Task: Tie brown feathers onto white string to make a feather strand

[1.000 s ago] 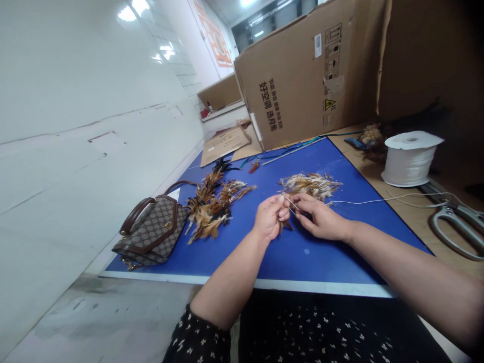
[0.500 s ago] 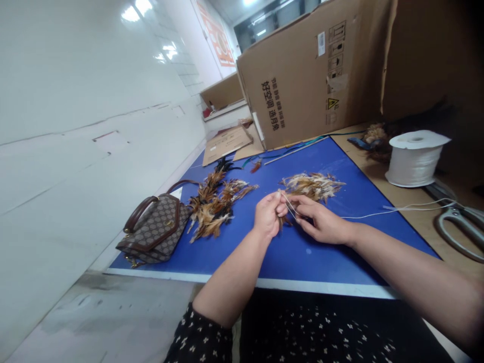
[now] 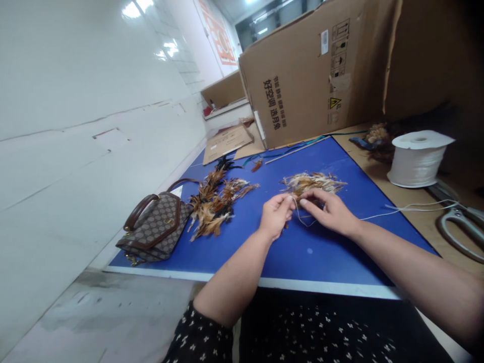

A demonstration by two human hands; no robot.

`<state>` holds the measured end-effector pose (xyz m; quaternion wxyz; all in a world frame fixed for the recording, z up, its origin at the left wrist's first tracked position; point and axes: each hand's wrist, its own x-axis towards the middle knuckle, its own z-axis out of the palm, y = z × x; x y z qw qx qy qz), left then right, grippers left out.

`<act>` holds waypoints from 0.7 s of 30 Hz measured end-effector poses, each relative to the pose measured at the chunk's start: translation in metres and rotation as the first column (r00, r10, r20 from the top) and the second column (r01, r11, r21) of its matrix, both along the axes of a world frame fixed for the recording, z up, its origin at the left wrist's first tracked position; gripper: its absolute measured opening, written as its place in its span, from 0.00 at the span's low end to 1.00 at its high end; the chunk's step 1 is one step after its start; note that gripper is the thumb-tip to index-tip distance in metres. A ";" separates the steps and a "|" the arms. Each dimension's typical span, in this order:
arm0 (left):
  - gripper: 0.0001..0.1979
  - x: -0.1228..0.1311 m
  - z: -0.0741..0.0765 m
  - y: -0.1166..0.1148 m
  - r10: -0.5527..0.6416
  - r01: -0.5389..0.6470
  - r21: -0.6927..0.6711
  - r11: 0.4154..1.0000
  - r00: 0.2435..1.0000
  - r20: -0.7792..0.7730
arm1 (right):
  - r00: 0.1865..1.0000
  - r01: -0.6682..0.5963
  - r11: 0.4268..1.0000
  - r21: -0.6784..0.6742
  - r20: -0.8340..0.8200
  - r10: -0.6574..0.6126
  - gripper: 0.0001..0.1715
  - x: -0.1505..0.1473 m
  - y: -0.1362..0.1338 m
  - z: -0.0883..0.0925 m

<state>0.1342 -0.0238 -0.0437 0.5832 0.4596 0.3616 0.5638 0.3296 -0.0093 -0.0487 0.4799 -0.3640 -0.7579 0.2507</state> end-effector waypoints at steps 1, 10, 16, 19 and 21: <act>0.28 0.001 -0.001 -0.001 -0.009 0.009 0.002 1.000 1.000 -0.019 | 0.999 -0.049 0.999 -0.022 0.006 0.049 0.21 -0.003 -0.001 -0.001; 0.25 -0.001 -0.009 0.002 0.025 -0.026 0.000 1.000 0.978 -0.208 | 0.986 -0.165 0.975 -0.150 -0.040 0.161 0.24 -0.006 -0.002 -0.001; 0.22 -0.004 -0.022 0.009 0.058 -0.045 0.044 0.998 0.936 -0.347 | 0.978 -0.194 0.971 -0.139 0.045 0.202 0.20 -0.007 -0.007 0.000; 0.17 -0.006 -0.021 0.008 0.047 -0.007 0.096 0.995 0.904 -0.424 | 0.979 -0.158 0.986 -0.057 0.124 0.164 0.12 -0.001 -0.007 0.004; 0.12 -0.007 -0.017 0.005 0.025 0.051 0.144 0.988 0.879 -0.477 | 0.969 -0.165 0.986 -0.010 0.183 0.164 0.07 0.005 -0.007 0.009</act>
